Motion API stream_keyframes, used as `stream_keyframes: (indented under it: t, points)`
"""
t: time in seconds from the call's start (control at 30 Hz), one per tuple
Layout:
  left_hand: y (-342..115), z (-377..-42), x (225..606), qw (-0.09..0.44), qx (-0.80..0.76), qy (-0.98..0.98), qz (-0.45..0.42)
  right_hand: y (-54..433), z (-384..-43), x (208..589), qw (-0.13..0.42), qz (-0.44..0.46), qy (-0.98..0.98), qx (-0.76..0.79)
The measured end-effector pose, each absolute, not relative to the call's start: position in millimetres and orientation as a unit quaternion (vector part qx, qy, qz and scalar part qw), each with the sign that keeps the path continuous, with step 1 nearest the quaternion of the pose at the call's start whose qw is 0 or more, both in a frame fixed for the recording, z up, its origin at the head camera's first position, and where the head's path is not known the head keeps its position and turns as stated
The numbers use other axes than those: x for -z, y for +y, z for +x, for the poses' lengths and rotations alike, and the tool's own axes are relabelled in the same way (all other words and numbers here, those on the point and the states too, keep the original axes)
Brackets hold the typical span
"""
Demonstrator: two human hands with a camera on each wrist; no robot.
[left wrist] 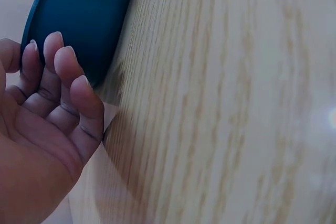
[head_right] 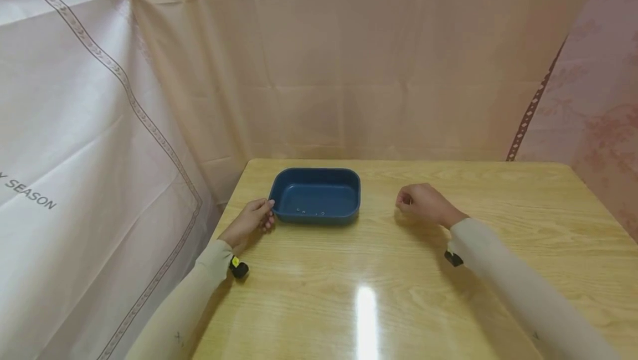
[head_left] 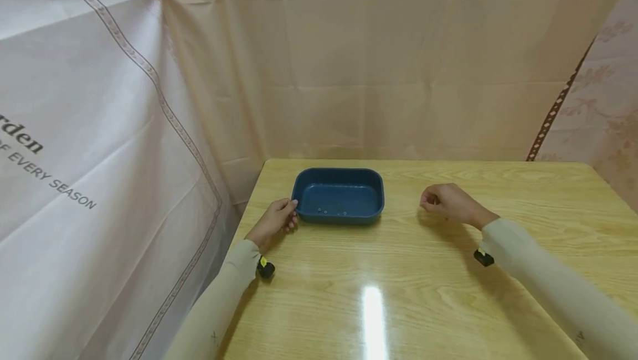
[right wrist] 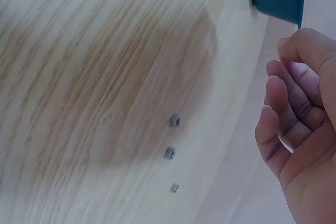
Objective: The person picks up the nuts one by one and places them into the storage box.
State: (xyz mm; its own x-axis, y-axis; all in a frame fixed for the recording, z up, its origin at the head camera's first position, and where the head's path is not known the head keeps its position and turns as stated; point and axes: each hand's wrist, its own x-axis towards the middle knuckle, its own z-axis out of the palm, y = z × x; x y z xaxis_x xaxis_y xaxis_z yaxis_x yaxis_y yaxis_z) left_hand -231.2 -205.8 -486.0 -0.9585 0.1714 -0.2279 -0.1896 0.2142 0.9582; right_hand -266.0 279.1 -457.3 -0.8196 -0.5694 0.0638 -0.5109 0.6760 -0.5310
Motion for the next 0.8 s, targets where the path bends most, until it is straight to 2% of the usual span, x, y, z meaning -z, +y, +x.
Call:
stream_keyframes:
  t: [0.23,0.8]
  points:
    - [-206,-231,485,0.140,-0.633,0.762,0.001,267,-270,457,0.032,-0.309,0.912,0.269]
    - [-205,-228,484,0.140,-0.624,0.769,0.006,250,-272,453,0.040,-0.321,0.904,0.279]
